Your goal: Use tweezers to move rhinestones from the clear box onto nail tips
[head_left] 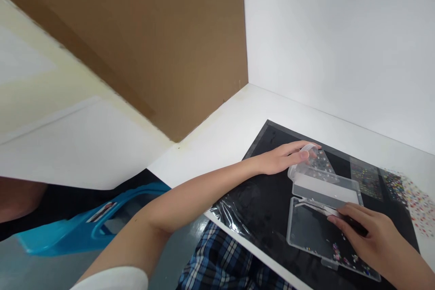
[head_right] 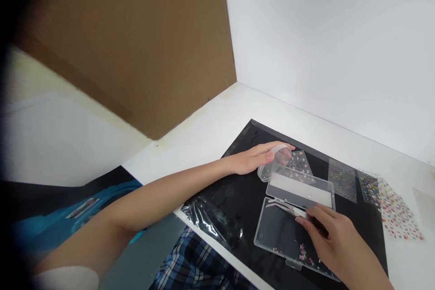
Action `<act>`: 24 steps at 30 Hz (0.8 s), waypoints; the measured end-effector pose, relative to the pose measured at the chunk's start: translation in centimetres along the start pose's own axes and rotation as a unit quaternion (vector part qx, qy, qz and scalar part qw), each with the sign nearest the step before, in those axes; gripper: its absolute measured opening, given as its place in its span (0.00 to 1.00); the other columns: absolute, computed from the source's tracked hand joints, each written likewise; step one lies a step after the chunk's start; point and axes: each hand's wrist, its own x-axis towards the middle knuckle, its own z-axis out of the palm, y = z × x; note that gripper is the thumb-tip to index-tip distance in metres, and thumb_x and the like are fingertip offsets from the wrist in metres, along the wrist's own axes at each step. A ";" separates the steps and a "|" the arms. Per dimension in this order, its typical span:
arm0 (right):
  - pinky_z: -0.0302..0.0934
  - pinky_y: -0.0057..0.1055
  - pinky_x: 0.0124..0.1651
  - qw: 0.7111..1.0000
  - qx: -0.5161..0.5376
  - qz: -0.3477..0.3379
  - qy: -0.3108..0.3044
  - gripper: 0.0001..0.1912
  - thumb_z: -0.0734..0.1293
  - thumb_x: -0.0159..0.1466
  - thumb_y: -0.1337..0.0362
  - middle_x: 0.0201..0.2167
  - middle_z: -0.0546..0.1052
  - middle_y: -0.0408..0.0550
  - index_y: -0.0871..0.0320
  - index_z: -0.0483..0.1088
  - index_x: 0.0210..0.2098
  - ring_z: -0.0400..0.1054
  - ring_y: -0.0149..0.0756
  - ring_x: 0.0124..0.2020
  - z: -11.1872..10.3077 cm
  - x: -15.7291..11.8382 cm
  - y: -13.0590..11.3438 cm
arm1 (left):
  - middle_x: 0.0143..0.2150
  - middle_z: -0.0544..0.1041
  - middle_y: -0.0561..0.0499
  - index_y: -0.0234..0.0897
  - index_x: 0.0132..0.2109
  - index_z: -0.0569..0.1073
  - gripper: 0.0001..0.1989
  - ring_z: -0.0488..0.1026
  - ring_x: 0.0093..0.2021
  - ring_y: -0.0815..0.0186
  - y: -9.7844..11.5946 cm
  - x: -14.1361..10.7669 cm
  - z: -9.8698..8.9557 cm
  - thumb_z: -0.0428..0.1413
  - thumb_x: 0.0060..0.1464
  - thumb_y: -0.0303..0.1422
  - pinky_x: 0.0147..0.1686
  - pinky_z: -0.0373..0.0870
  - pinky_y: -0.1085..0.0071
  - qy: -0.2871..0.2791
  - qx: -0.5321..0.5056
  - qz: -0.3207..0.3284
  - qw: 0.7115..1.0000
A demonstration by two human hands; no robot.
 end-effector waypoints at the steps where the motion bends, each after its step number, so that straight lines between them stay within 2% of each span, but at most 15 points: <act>1: 0.65 0.19 0.24 1.000 0.001 -0.003 -0.005 0.15 0.66 0.73 0.53 0.31 0.81 0.47 0.53 0.78 0.35 0.74 0.30 0.26 -0.1 -0.1 0.1 | 0.65 0.73 0.35 0.40 0.69 0.68 0.40 0.75 0.59 0.50 0.0 0.0 0.0 0.52 0.63 0.64 0.62 0.68 0.52 0.001 0.001 0.000 1.000; 5: 0.64 0.19 0.23 0.999 -0.003 0.014 0.031 0.16 0.65 0.73 0.51 0.31 0.81 0.48 0.53 0.77 0.35 0.74 0.30 0.27 0.1 -0.2 -0.7 | 0.65 0.73 0.36 0.41 0.69 0.68 0.40 0.75 0.60 0.50 0.0 0.0 0.0 0.51 0.63 0.64 0.62 0.68 0.52 -0.004 0.003 -0.002 1.000; 8: 0.61 0.19 0.22 0.998 -0.009 0.027 0.062 0.16 0.65 0.73 0.50 0.32 0.79 0.46 0.52 0.76 0.36 0.70 0.28 0.25 0.4 -0.2 -1.7 | 0.66 0.73 0.36 0.41 0.69 0.68 0.39 0.75 0.60 0.51 0.2 0.0 0.1 0.51 0.64 0.63 0.63 0.68 0.53 -0.006 0.005 -0.001 1.000; 13: 0.63 0.21 0.23 0.999 -0.010 0.002 0.040 0.15 0.65 0.73 0.50 0.30 0.79 0.45 0.51 0.77 0.35 0.68 0.27 0.22 0.3 0.1 -1.5 | 0.65 0.73 0.39 0.44 0.68 0.68 0.36 0.75 0.59 0.52 0.4 -0.1 0.1 0.51 0.65 0.62 0.63 0.68 0.53 -0.004 0.009 -0.004 1.000; 18: 0.63 0.23 0.24 0.998 -0.019 0.024 0.049 0.16 0.64 0.74 0.50 0.32 0.80 0.46 0.51 0.76 0.37 0.69 0.29 0.23 0.4 -0.2 -1.4 | 0.64 0.73 0.39 0.43 0.68 0.68 0.35 0.74 0.59 0.53 0.2 0.0 0.1 0.51 0.66 0.61 0.63 0.69 0.54 -0.005 0.004 0.006 1.000; 24: 0.62 0.23 0.23 0.998 -0.040 0.016 0.046 0.17 0.63 0.74 0.48 0.31 0.80 0.45 0.51 0.76 0.37 0.68 0.27 0.21 0.3 -0.2 -1.5 | 0.64 0.73 0.39 0.42 0.68 0.68 0.34 0.75 0.58 0.53 0.0 0.1 0.1 0.50 0.67 0.59 0.62 0.69 0.54 -0.009 0.005 0.010 1.000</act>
